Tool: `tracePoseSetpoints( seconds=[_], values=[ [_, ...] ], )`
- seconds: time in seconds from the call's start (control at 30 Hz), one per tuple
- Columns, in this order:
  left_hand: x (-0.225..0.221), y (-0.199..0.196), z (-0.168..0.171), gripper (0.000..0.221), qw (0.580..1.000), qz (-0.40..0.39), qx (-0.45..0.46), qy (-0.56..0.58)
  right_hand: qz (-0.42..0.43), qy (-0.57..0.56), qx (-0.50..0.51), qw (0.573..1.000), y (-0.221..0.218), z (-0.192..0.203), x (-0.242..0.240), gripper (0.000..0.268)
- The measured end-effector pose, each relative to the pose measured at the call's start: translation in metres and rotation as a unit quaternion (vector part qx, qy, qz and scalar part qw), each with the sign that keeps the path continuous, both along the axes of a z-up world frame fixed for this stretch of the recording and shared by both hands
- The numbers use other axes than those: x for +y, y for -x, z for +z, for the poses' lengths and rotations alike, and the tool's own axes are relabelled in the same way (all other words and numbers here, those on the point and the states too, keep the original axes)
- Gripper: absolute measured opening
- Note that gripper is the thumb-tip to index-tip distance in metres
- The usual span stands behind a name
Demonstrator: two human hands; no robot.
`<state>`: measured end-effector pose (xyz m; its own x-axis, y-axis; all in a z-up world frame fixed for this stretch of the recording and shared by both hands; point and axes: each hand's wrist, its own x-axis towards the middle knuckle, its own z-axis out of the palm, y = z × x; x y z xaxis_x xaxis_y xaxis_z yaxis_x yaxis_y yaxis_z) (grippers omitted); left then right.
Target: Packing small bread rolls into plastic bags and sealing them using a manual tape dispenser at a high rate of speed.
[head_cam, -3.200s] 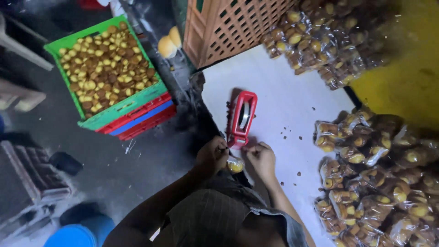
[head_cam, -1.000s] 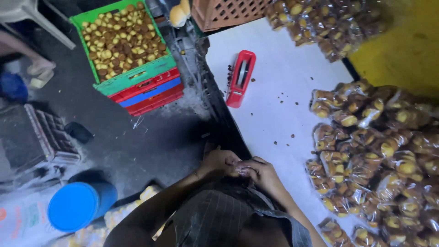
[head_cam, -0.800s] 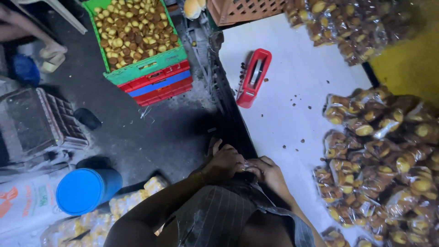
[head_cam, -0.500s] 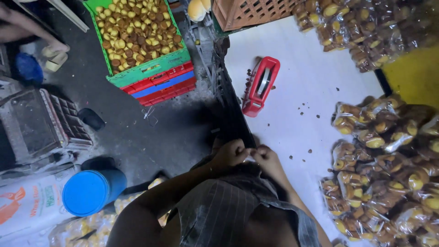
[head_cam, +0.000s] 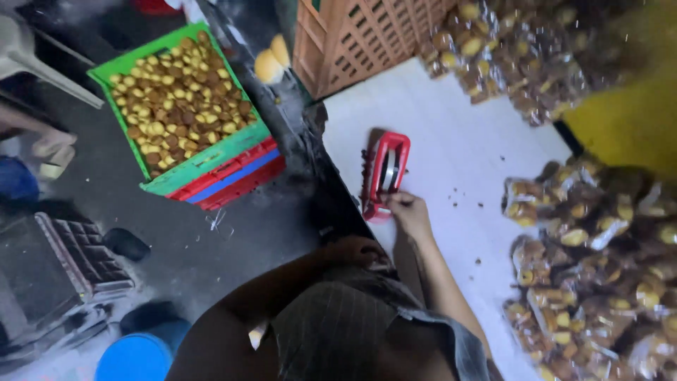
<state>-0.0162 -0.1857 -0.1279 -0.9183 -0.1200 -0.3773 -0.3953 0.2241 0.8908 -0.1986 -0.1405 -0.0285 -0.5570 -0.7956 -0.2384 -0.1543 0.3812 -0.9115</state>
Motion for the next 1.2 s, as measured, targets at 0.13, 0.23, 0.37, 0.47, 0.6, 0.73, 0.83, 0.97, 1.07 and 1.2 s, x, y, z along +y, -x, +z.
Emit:
tracePoseSetpoints(
  seconds=[0.13,0.23,0.37,0.47,0.6,0.73,0.83,0.97,1.07,1.2],
  values=[
    [-0.003,0.001,0.025,0.041,1.000,-0.018,0.015,-0.018,0.021,0.012,0.058,0.998,-0.011,0.047,0.025,0.006],
    [0.006,-0.014,0.019,0.043,0.998,0.004,0.024,-0.051,0.073,-0.019,0.207,0.975,-0.002,0.019,0.071,0.008],
    [0.031,-0.024,-0.062,0.037,0.976,0.079,0.100,-0.175,0.147,0.089,0.078,0.982,0.000,0.026,0.129,0.028],
    [0.059,-0.034,-0.097,0.043,0.947,0.151,0.154,-0.236,0.231,-0.029,0.044,0.972,-0.023,-0.010,0.156,0.077],
    [0.093,-0.037,-0.045,0.033,0.956,0.178,0.140,-0.186,0.216,-0.035,0.047,0.975,-0.042,-0.018,0.174,0.059],
    [0.124,-0.046,0.095,0.041,0.936,0.291,0.140,-0.143,0.126,0.010,0.005,0.992,-0.050,0.018,0.195,0.054],
    [0.139,-0.051,0.124,0.036,0.945,0.281,0.164,-0.033,0.106,0.057,-0.046,0.992,-0.054,0.043,0.218,0.054],
    [0.168,-0.055,0.112,0.034,0.960,0.243,0.116,-0.082,0.129,0.190,0.043,0.972,-0.060,0.052,0.249,0.053],
    [0.177,-0.048,0.109,0.038,0.959,0.245,0.081,-0.118,0.194,0.108,0.232,0.947,-0.058,0.067,0.256,0.017],
    [0.198,-0.046,0.100,0.040,0.948,0.268,0.166,-0.039,0.223,0.009,0.163,0.961,-0.059,0.103,0.263,0.044]
  ],
)
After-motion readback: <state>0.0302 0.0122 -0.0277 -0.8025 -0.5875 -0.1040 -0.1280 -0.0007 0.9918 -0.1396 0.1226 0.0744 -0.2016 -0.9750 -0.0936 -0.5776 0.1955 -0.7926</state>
